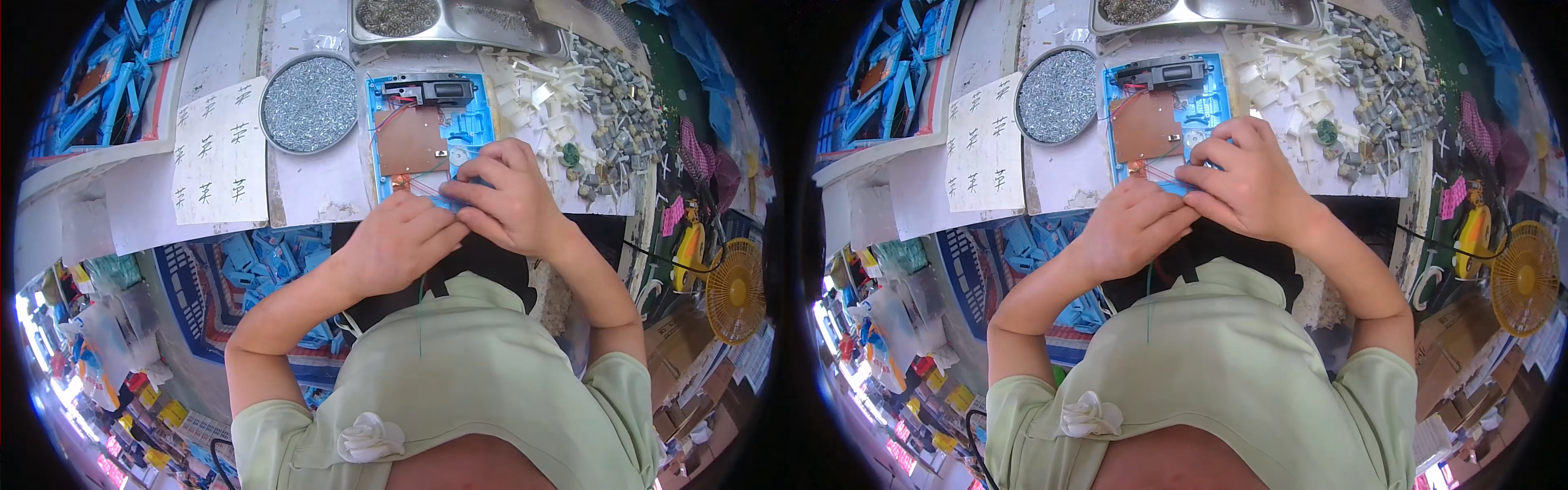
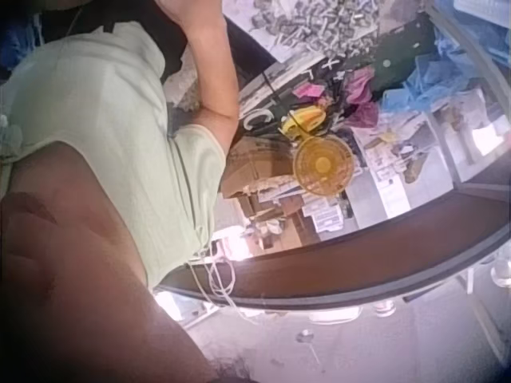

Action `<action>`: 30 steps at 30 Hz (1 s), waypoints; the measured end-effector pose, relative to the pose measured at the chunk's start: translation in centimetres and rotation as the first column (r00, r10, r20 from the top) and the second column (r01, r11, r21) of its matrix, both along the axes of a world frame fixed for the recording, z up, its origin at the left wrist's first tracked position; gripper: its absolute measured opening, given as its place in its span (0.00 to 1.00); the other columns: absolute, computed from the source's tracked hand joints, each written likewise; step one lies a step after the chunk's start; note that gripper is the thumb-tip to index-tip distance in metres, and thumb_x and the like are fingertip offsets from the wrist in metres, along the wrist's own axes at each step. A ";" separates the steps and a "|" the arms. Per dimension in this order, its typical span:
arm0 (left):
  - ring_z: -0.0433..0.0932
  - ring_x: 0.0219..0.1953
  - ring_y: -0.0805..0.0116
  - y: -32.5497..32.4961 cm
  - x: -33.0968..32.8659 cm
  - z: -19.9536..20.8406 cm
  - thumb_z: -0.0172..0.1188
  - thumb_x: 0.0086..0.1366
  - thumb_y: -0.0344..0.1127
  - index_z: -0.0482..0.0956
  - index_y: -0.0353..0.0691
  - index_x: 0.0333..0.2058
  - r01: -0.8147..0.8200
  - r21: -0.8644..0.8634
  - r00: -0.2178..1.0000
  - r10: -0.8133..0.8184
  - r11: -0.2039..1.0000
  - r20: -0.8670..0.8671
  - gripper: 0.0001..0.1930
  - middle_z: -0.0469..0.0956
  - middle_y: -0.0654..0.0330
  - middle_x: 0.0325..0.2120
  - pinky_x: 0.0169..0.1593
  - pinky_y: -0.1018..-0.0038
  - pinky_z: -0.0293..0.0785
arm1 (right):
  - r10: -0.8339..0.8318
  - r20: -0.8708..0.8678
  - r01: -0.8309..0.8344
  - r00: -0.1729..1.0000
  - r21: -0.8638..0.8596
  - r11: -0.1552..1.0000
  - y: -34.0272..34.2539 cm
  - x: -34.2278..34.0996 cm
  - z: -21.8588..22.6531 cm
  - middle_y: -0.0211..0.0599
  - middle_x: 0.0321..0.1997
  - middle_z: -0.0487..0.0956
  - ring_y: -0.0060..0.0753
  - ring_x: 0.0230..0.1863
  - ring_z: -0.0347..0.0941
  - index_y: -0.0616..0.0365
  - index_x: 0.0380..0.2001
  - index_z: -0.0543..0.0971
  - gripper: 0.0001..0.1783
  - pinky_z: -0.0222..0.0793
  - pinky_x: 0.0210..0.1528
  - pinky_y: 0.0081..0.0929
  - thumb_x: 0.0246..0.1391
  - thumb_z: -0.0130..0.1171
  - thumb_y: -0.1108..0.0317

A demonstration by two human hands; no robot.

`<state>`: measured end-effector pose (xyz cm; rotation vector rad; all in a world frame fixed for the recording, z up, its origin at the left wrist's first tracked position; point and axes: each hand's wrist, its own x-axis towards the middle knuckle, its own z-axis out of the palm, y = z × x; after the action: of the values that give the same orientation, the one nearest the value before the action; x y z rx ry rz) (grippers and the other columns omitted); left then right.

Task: The recorder is assembling an electronic device, involving soldering a speaker and screwing the casing together.

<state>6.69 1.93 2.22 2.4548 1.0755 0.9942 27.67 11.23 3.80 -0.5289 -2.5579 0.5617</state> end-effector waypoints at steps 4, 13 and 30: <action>0.75 0.25 0.62 -1.4 -4.0 0.1 0.70 0.53 0.30 0.81 0.42 0.34 -0.313 0.019 0.948 0.314 0.949 -0.050 0.09 0.78 0.64 0.29 0.28 0.64 0.70 | -0.088 0.084 0.084 0.993 0.052 0.995 -1.5 -1.4 0.4 0.30 0.40 0.78 0.39 0.47 0.70 0.54 0.38 0.84 0.15 0.60 0.53 0.43 0.48 0.67 0.61; 0.75 0.27 0.55 -6.5 -3.2 -1.2 0.68 0.58 0.33 0.76 0.41 0.28 -0.303 -0.350 0.945 0.232 0.886 -0.230 0.08 0.72 0.57 0.25 0.31 0.60 0.72 | -0.140 -0.004 0.140 0.990 0.038 0.989 -3.3 -5.2 -1.0 0.31 0.39 0.76 0.38 0.46 0.70 0.55 0.39 0.82 0.18 0.61 0.52 0.43 0.43 0.71 0.63; 0.77 0.31 0.51 -0.2 -6.6 -0.4 0.69 0.57 0.32 0.81 0.42 0.39 -0.036 -0.311 0.998 0.049 0.950 0.033 0.11 0.75 0.54 0.32 0.33 0.60 0.75 | -0.008 0.154 0.020 0.988 -0.079 0.997 -2.1 -3.7 2.1 0.33 0.43 0.75 0.40 0.49 0.72 0.53 0.45 0.79 0.28 0.62 0.53 0.43 0.40 0.74 0.56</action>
<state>0.11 1.71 1.85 2.1590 1.1766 0.8114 23.97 9.11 5.95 -0.6405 -2.6832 0.6435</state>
